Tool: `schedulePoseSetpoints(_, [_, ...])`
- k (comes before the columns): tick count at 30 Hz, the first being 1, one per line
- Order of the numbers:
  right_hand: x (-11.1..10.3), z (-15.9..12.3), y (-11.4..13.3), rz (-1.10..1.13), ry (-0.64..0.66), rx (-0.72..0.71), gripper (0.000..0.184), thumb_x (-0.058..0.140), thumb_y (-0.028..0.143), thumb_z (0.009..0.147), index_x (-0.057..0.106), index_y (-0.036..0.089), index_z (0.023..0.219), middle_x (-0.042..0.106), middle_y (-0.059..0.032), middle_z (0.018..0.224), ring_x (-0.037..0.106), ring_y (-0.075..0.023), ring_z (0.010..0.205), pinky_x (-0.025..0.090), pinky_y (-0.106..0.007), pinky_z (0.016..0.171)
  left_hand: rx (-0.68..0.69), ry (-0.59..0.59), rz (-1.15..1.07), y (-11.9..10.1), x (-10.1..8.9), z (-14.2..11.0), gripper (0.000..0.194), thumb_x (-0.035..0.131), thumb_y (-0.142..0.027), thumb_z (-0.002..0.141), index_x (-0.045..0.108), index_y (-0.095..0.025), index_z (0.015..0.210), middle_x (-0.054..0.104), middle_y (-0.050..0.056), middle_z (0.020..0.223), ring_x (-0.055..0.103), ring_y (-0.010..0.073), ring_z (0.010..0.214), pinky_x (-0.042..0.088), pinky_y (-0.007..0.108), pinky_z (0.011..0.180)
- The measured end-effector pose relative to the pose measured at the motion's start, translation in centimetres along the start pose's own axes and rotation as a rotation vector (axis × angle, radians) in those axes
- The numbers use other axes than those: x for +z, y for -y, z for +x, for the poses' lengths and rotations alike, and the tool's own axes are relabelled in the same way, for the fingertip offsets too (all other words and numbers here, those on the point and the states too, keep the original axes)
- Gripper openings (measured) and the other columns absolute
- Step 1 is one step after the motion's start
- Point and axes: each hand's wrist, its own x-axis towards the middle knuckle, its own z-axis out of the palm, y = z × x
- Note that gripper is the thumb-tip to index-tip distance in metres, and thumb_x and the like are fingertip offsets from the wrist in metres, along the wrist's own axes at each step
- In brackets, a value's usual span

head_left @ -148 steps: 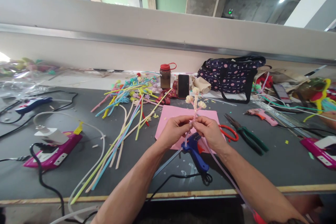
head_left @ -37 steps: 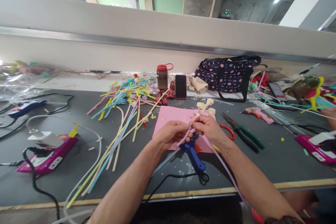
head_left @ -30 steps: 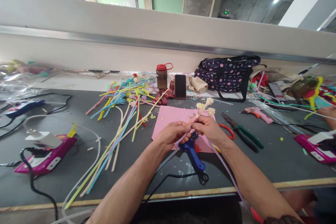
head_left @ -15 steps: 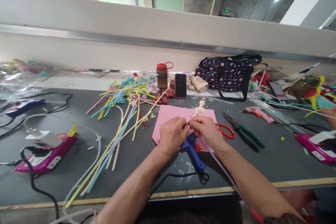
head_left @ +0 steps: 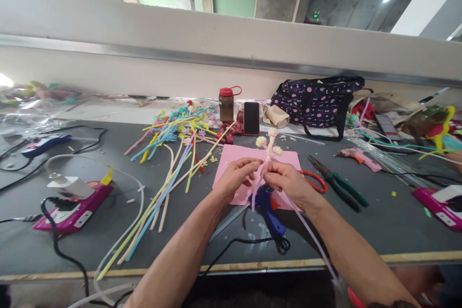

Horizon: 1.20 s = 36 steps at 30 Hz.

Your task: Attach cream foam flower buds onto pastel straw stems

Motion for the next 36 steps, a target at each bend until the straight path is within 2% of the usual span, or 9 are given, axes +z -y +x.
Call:
schedulePoseSetpoints(3, [0.2, -0.2, 0.2, -0.039, 0.092, 0.041, 0.012, 0.054, 0.026, 0.074, 0.052, 0.016, 0.068, 0.04, 0.0056, 0.052, 0.032, -0.0063, 0.045, 0.023, -0.022, 0.045, -0.054, 0.082, -0.166, 0.2, -0.1, 0.0, 0.031, 0.06, -0.041, 0.07, 0.066, -0.013, 0.082, 0.05, 0.0, 0.061, 0.043, 0.0081, 0.054, 0.031, 0.02, 0.047])
schedulePoseSetpoints(9, [0.4, -0.2, -0.1, 0.047, 0.115, 0.071, 0.008, 0.055, 0.023, 0.072, 0.053, 0.015, 0.069, 0.041, 0.0061, 0.051, 0.032, -0.0057, 0.044, 0.023, -0.022, 0.044, -0.054, 0.121, -0.239, 0.1, -0.2, -0.2, 0.022, 0.068, -0.034, 0.065, 0.066, -0.013, 0.069, 0.055, 0.0, 0.063, 0.041, 0.006, 0.052, 0.028, 0.021, 0.048])
schedulePoseSetpoints(14, [0.6, -0.1, -0.2, 0.032, 0.091, 0.1, 0.012, 0.056, 0.024, 0.072, 0.052, 0.016, 0.065, 0.04, 0.0071, 0.046, 0.031, -0.0054, 0.041, 0.021, -0.022, 0.042, -0.038, 0.062, -0.219, 0.0, -0.6, 0.1, 0.022, 0.072, -0.031, 0.06, 0.059, -0.013, 0.057, 0.049, -0.003, 0.053, 0.039, 0.0053, 0.047, 0.027, 0.021, 0.047])
schedulePoseSetpoints(20, [0.6, 0.0, -0.3, -0.018, 0.055, 0.119, 0.012, 0.057, 0.026, 0.073, 0.055, 0.015, 0.07, 0.04, 0.0066, 0.049, 0.031, -0.0055, 0.042, 0.021, -0.021, 0.041, 0.004, -0.003, -0.177, 0.1, -0.3, 0.2, 0.024, 0.073, -0.03, 0.057, 0.055, -0.014, 0.056, 0.048, -0.005, 0.052, 0.039, 0.0058, 0.048, 0.028, 0.02, 0.046])
schedulePoseSetpoints(27, [1.1, 0.1, -0.7, -0.149, -0.074, 0.039, 0.017, 0.058, 0.031, 0.073, 0.058, 0.015, 0.069, 0.042, 0.0042, 0.056, 0.033, -0.0075, 0.051, 0.024, -0.021, 0.045, 0.067, -0.094, -0.088, 0.2, 0.2, 0.2, 0.028, 0.072, -0.034, 0.058, 0.054, -0.014, 0.057, 0.048, -0.005, 0.052, 0.039, 0.0057, 0.047, 0.029, 0.02, 0.047])
schedulePoseSetpoints(32, [1.3, 0.1, -0.7, -0.075, -0.075, 0.045, 0.024, 0.056, 0.037, 0.076, 0.056, 0.016, 0.065, 0.035, 0.006, 0.049, 0.028, -0.007, 0.045, 0.019, -0.023, 0.042, 0.083, -0.197, -0.14, 0.3, 0.3, 0.3, 0.029, 0.072, -0.034, 0.059, 0.051, -0.015, 0.059, 0.049, -0.005, 0.054, 0.04, 0.0055, 0.047, 0.03, 0.019, 0.046])
schedulePoseSetpoints(36, [1.3, 0.0, -0.7, -0.057, -0.075, 0.048, 0.023, 0.057, 0.037, 0.075, 0.06, 0.015, 0.071, 0.036, 0.0062, 0.049, 0.027, -0.0067, 0.045, 0.019, -0.022, 0.043, 0.084, -0.247, -0.169, 0.1, 0.5, 0.2, 0.028, 0.074, -0.031, 0.056, 0.052, -0.014, 0.06, 0.049, -0.005, 0.053, 0.039, 0.0052, 0.047, 0.03, 0.019, 0.047])
